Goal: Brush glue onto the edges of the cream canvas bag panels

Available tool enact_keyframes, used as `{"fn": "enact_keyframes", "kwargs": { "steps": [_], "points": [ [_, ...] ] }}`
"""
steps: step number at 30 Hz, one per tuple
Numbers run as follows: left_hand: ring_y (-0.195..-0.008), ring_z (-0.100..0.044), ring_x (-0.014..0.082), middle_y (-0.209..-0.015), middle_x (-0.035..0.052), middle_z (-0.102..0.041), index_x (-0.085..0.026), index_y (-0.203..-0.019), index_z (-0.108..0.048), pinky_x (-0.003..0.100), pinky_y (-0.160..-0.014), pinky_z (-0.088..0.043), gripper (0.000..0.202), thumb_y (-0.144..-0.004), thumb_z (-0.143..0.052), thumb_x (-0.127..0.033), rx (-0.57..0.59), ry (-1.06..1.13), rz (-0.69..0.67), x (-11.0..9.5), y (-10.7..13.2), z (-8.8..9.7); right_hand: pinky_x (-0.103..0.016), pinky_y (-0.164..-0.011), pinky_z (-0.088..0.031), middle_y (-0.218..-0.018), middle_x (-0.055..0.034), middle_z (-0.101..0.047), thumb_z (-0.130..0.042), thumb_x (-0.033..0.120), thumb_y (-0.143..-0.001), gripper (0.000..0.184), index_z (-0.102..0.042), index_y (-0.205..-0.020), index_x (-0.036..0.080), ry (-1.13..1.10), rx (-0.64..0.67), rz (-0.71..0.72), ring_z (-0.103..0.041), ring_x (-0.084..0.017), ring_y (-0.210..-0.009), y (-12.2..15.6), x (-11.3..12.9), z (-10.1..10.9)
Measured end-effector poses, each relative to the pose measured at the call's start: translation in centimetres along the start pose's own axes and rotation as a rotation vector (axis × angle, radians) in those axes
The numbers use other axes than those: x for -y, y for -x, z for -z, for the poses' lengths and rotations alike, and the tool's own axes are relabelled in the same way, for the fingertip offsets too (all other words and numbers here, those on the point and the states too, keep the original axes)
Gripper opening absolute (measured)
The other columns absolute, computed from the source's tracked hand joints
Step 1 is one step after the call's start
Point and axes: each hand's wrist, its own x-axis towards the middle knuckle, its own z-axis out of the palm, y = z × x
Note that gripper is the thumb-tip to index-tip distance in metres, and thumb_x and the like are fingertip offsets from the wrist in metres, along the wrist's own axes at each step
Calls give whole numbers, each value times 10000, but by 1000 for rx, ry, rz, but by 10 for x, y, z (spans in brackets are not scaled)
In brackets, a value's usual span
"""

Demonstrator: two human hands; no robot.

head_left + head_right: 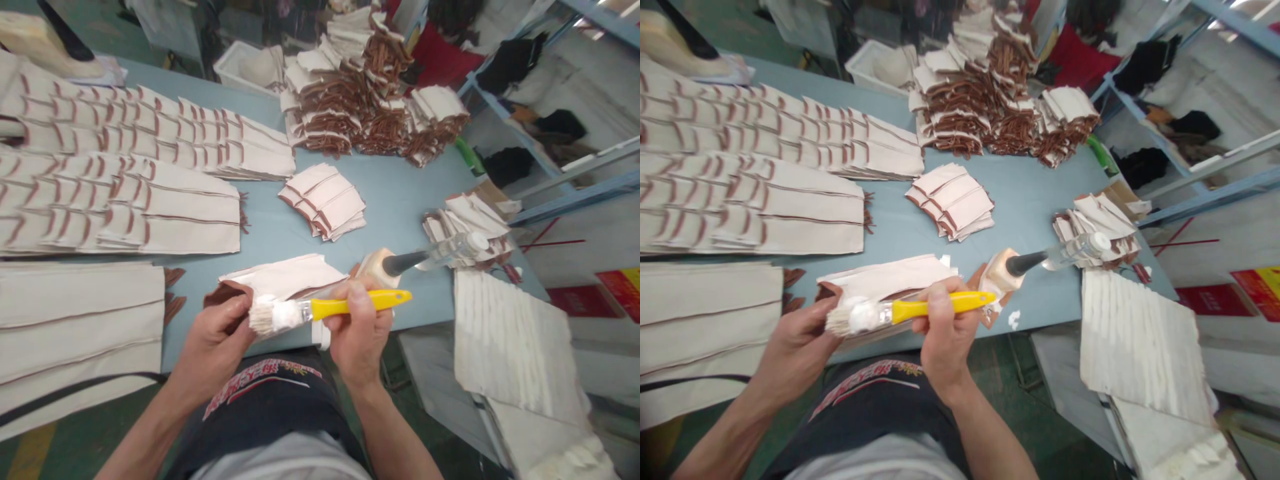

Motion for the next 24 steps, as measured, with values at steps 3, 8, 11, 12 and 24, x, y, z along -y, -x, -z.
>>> {"fn": "enact_keyframes", "kwargs": {
  "steps": [3, 8, 11, 12, 24],
  "points": [
    [-753, -690, 256, -721, 18, -750, -229, -769, -796, 307, -700, -576, 276, -891, -707, -460, -27, 70, 134, 0, -3, 5, -164, -401, -414, -460, 112, -513, -703, 433, -977, 334, -628, -722, 230, -98, -106, 15, -464, -71, -362, -14, -3, 0],
    [-873, -766, 294, -827, 32, -815, -228, -948, -856, 325, -785, -630, 309, -790, -847, -494, 92, 353, 312, -4, -10, 13, -175, -416, -427, -524, 94, -556, -710, 511, -1004, 366, -651, -780, 228, -82, 13, 22, -509, -82, -398, -13, -11, 6],
    [-862, -786, 296, -820, 37, -818, -239, -999, -868, 346, -765, -645, 352, -734, -888, -471, 170, 567, 419, -13, -17, 16, -198, -430, -454, -563, 85, -570, -697, 539, -1029, 375, -663, -814, 234, -10, 57, 104, -531, -93, -416, -5, -11, 10],
    [-848, -787, 292, -810, 38, -816, -243, -986, -869, 339, -738, -638, 348, -713, -901, -457, 169, 601, 434, -16, -19, 16, -205, -430, -460, -579, 81, -576, -697, 545, -1032, 376, -668, -822, 236, 10, 55, 143, -541, -97, -423, -3, -11, 10],
    [-673, -693, 201, -687, 5, -750, -213, -748, -783, 277, -649, -583, 225, -725, -944, -368, 207, 607, 366, -16, -13, 14, -312, -545, -590, -698, 34, -733, -654, 473, -1101, 246, -726, -989, 265, 177, 186, 574, -721, -160, -529, -20, -15, 3]
  ]
}}
